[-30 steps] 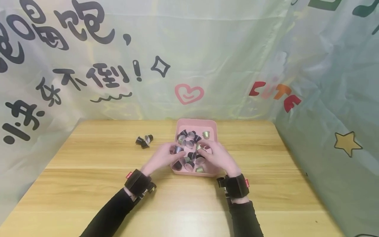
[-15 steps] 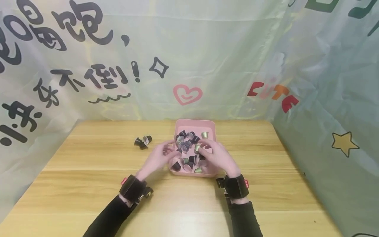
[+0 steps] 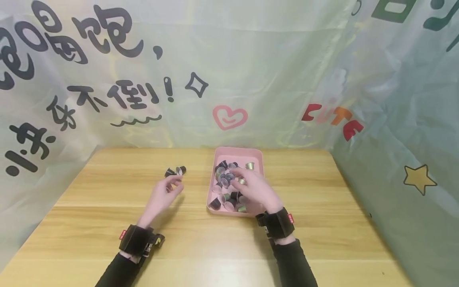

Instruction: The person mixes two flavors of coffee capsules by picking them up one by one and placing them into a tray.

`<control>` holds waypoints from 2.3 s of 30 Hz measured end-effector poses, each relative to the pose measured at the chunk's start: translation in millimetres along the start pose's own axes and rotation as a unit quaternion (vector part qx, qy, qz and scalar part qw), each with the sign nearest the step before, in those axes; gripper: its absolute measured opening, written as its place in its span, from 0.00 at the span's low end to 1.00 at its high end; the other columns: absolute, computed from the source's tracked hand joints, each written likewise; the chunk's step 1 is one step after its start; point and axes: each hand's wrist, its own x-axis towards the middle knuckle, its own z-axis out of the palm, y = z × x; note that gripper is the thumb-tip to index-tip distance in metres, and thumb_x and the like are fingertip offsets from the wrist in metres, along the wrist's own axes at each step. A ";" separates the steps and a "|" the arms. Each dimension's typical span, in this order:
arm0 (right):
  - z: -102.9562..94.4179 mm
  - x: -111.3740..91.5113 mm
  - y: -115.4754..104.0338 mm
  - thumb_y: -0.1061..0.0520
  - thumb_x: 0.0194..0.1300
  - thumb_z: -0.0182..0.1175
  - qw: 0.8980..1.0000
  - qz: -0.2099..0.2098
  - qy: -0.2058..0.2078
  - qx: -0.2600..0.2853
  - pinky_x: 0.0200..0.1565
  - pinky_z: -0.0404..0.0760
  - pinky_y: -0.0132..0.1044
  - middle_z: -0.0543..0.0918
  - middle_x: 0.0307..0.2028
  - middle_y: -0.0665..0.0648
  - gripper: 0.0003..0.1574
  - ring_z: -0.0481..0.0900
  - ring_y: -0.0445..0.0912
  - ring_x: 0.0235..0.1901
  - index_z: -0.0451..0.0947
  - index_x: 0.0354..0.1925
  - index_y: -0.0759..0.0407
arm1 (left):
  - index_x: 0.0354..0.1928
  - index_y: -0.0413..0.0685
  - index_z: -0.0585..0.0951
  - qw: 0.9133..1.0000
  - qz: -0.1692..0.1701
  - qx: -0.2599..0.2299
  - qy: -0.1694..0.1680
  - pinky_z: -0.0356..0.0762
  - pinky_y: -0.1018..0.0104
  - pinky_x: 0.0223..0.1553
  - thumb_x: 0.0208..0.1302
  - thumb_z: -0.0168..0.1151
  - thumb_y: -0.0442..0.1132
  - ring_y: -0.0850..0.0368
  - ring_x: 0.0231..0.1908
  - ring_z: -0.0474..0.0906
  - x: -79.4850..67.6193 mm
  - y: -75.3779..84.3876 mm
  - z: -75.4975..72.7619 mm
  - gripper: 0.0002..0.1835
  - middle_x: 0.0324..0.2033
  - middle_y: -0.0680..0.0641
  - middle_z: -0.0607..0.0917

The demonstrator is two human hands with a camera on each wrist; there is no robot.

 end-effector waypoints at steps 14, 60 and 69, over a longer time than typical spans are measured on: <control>18.0 74.8 -31.2 0.55 0.73 0.55 0.995 -0.024 -0.088 -0.032 0.52 0.83 0.40 0.83 0.56 0.58 0.19 0.83 0.46 0.47 0.78 0.59 0.59 | 0.64 0.34 0.75 0.998 -0.054 0.006 0.035 0.68 0.68 0.39 0.66 0.60 0.35 0.50 0.39 0.76 2.5 -5.5 -24.3 0.25 0.47 0.37 0.86; 120.1 173.8 -33.1 0.56 0.75 0.54 0.967 0.054 -0.180 -0.172 0.72 0.70 0.46 0.74 0.70 0.59 0.30 0.71 0.54 0.70 0.67 0.72 0.55 | 0.71 0.34 0.66 0.996 -0.087 0.005 0.022 0.73 0.56 0.50 0.65 0.54 0.31 0.44 0.50 0.73 2.7 -9.3 -33.4 0.31 0.57 0.35 0.79; 119.7 178.4 -34.3 0.61 0.74 0.53 0.962 -0.003 -0.212 -0.171 0.66 0.75 0.43 0.81 0.62 0.59 0.24 0.77 0.51 0.63 0.74 0.66 0.57 | 0.71 0.33 0.64 0.996 -0.085 0.005 0.027 0.71 0.60 0.48 0.65 0.54 0.31 0.45 0.49 0.73 3.5 -11.9 -34.9 0.32 0.56 0.35 0.79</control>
